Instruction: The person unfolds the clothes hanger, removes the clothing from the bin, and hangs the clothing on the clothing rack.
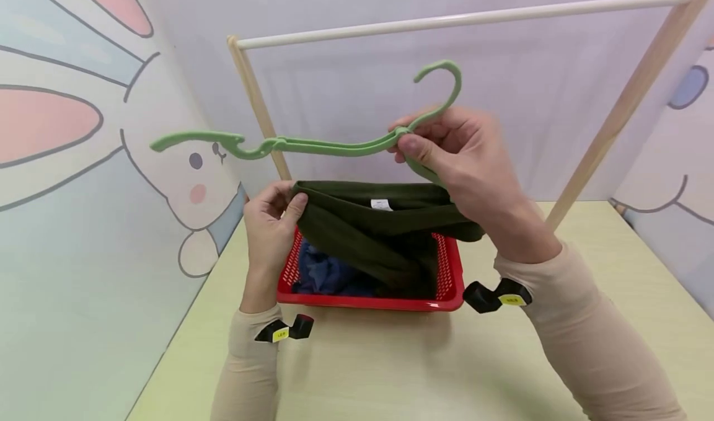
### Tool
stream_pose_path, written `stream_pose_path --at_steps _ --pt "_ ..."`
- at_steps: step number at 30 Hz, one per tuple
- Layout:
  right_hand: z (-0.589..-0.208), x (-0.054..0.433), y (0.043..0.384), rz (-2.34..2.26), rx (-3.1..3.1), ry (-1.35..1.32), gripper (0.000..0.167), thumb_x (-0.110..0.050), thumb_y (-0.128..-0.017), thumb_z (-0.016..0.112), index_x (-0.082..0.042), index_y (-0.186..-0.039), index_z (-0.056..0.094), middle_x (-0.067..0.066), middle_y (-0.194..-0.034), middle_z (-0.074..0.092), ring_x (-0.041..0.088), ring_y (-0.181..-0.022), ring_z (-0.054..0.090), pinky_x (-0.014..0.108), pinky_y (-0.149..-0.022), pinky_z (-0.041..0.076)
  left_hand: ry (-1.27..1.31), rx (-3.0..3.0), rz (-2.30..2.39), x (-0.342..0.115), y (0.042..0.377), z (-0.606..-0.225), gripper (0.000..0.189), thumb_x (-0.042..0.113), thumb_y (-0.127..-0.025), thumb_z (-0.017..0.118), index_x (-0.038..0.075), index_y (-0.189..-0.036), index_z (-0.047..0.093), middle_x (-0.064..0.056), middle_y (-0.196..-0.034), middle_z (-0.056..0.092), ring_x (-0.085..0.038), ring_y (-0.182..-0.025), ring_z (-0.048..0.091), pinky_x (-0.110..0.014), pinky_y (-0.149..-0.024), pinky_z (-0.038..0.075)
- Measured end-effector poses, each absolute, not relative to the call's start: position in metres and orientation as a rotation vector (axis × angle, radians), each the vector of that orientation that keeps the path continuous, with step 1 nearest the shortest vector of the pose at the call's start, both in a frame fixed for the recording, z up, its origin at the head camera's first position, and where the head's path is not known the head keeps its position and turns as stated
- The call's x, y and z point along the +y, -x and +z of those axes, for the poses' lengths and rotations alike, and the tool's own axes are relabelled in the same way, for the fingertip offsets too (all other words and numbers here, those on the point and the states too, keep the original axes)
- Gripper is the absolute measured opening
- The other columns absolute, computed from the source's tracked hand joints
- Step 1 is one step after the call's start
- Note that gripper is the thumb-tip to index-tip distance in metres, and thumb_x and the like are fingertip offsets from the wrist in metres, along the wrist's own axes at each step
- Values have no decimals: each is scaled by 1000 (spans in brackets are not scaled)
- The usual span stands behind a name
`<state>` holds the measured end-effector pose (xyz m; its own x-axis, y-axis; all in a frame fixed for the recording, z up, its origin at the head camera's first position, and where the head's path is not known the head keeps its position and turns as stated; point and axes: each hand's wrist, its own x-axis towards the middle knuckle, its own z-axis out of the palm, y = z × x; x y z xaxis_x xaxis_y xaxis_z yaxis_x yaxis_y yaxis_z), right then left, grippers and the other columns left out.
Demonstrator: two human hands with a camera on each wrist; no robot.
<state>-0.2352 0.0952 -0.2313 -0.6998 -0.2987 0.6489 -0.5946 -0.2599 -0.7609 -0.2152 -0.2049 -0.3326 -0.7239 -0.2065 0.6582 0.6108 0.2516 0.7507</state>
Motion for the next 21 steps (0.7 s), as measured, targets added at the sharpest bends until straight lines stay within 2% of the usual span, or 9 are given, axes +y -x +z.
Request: stream_pose_path --at_steps 2,6,9,15,21 --pt "-227 95 235 1977 -1812 -1121 17 10 -100 76 5 -115 82 17 -94 81 25 -83 76 27 -76 62 395 -1786 -1570 -205 214 -332 16 -5 -102 77 -16 -112 72 1 -93 70 -15 -78 64 -23 -72 54" --pt "-233 95 244 1860 -1888 -1127 17 8 -97 81 2 -113 84 14 -92 82 22 -81 77 25 -70 61 399 -1656 -1632 -205 211 -328 11 -2 -103 76 -11 -110 74 1 -95 71 -14 -82 66 -22 -74 55" --pt "-246 99 256 1884 -1906 -1112 16 6 -99 81 3 -114 84 11 -94 83 21 -84 78 25 -75 63 343 -1624 -1654 -206 211 -326 9 0 -104 75 -8 -109 75 0 -95 71 -13 -83 66 -22 -74 55" --pt "-271 109 275 2034 -1872 -1035 11 7 -102 75 5 -111 82 10 -92 83 21 -85 79 27 -83 62 193 -1606 -1706 -202 213 -328 7 -3 -105 73 -10 -107 74 -2 -95 70 -15 -83 66 -23 -76 56" --pt "-274 108 272 2219 -1635 -999 13 7 -103 73 10 -115 79 11 -92 83 22 -88 80 34 -90 57 268 -1724 -1730 -191 212 -331 10 -3 -104 74 -12 -108 74 2 -92 71 -13 -80 65 -23 -70 52"
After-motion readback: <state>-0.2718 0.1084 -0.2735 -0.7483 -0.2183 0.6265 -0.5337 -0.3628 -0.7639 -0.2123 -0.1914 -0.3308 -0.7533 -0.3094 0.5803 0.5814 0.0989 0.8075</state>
